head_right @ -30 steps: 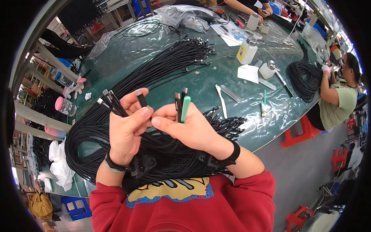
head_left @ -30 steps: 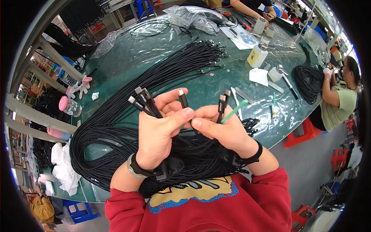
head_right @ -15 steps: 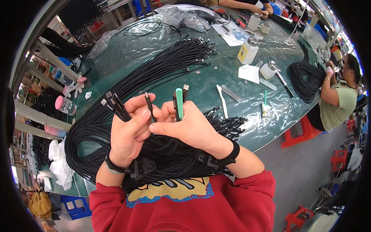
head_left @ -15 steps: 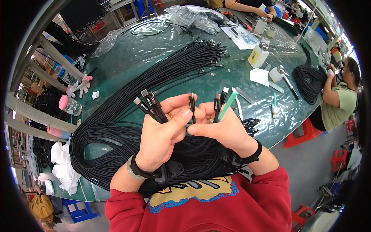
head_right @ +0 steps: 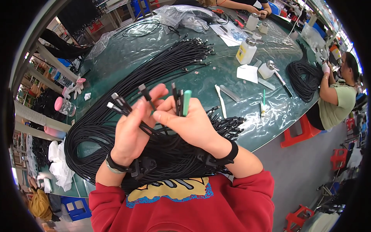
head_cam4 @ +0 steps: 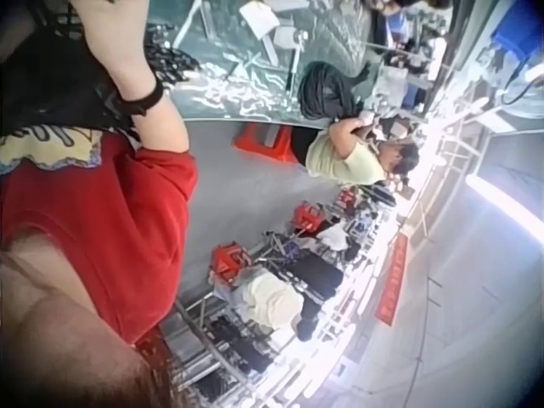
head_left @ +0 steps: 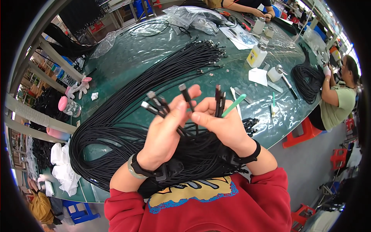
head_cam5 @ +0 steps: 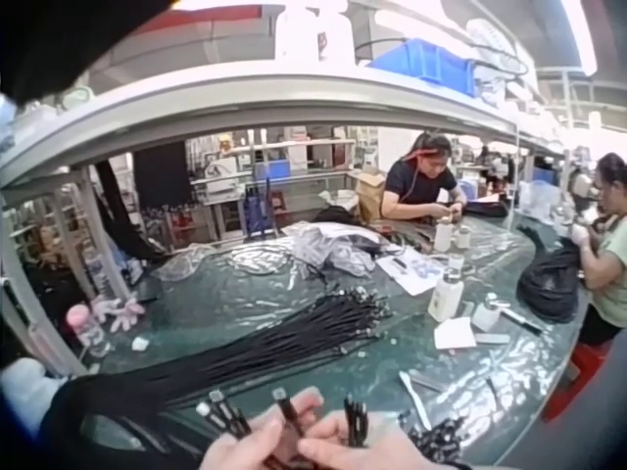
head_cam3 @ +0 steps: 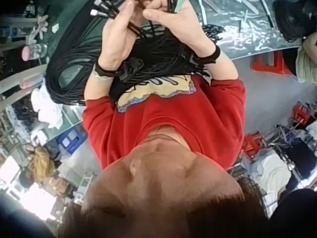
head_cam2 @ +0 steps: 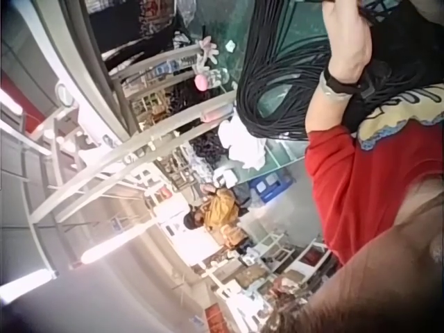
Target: The person picks up a bundle of cables and wipes each connector one at a time with a cloth-wrapped tool. After cleaning a connector, they move it aside to reach the next one in the bundle.
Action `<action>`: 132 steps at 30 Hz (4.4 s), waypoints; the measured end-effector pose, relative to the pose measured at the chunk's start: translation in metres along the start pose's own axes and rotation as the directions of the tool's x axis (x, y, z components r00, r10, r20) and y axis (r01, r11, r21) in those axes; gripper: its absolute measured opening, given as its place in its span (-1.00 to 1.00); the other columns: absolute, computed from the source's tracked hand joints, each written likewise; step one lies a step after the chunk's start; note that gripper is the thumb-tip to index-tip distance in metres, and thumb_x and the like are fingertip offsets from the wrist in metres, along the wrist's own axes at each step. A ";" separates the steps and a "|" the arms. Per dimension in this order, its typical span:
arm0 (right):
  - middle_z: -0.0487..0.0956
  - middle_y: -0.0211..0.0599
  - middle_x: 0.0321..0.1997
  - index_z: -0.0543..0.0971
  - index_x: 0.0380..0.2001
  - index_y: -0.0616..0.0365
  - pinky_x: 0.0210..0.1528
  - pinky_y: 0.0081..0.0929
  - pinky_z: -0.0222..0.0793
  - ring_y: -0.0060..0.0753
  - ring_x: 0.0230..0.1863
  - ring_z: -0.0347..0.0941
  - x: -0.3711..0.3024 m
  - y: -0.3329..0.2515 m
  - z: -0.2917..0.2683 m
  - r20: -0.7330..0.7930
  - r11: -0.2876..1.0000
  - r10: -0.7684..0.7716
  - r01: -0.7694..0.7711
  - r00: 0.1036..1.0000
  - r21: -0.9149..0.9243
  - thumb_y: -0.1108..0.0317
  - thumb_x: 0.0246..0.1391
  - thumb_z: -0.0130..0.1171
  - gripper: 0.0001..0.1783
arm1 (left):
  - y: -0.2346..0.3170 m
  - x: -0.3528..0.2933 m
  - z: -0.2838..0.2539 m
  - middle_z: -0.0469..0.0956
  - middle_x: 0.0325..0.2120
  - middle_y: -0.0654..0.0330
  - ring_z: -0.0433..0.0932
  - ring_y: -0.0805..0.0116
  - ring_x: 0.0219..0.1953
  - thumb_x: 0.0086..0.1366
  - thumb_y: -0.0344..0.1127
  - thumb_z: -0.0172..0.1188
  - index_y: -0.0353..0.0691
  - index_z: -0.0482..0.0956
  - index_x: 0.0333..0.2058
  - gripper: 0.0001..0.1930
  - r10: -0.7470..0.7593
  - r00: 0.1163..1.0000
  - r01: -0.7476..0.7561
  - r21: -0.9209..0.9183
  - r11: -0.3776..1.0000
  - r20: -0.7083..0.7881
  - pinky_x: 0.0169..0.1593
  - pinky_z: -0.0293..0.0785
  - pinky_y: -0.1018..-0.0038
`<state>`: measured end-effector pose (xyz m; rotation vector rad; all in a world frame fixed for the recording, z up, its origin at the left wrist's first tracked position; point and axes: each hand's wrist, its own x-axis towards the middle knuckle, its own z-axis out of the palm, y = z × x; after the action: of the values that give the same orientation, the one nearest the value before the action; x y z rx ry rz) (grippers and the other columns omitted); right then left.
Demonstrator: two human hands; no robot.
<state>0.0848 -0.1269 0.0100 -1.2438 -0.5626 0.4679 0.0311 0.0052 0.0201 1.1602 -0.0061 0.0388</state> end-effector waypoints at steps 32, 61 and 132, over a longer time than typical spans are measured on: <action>0.45 -0.48 -0.57 0.49 -0.47 0.27 -0.52 -0.80 0.17 -0.76 -0.55 0.30 0.000 -0.014 0.005 0.120 0.986 0.073 -0.090 0.990 0.141 0.48 -0.13 0.17 -0.89 | 0.011 -0.003 -0.008 0.36 -0.14 0.19 0.24 0.73 -0.53 0.22 -0.29 -0.08 -0.33 0.23 0.00 -0.61 -0.020 0.999 0.028 -0.222 0.975 0.036 -0.55 0.06 0.73; 0.44 -0.48 -0.58 0.48 -0.43 0.26 -0.62 -0.79 0.05 -0.77 -0.62 0.22 -0.001 -0.014 0.000 0.125 0.984 0.181 -0.178 0.976 -0.029 0.43 -0.12 0.15 -0.85 | 0.021 -0.006 -0.004 0.50 -0.45 0.23 0.25 0.78 -0.70 0.03 -0.49 0.15 -0.38 0.36 -0.14 -0.63 0.034 0.985 -0.020 0.080 0.997 -0.170 -0.74 -0.06 0.81; 0.48 -0.44 -0.56 0.51 -0.46 0.32 -0.42 -0.74 0.24 -0.73 -0.52 0.32 -0.002 -0.011 0.011 0.051 0.998 0.070 -0.070 0.996 -0.006 0.48 -0.14 0.17 -0.87 | 0.009 -0.006 -0.009 0.40 -0.22 0.17 0.39 0.42 -0.16 0.18 -0.30 -0.01 -0.36 0.19 0.02 -0.54 0.130 0.991 -0.130 0.188 0.973 0.016 -0.05 0.27 0.50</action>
<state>0.0768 -0.1232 0.0224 -1.2618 -0.5647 0.5592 0.0242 0.0169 0.0247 1.3487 -0.0830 0.1564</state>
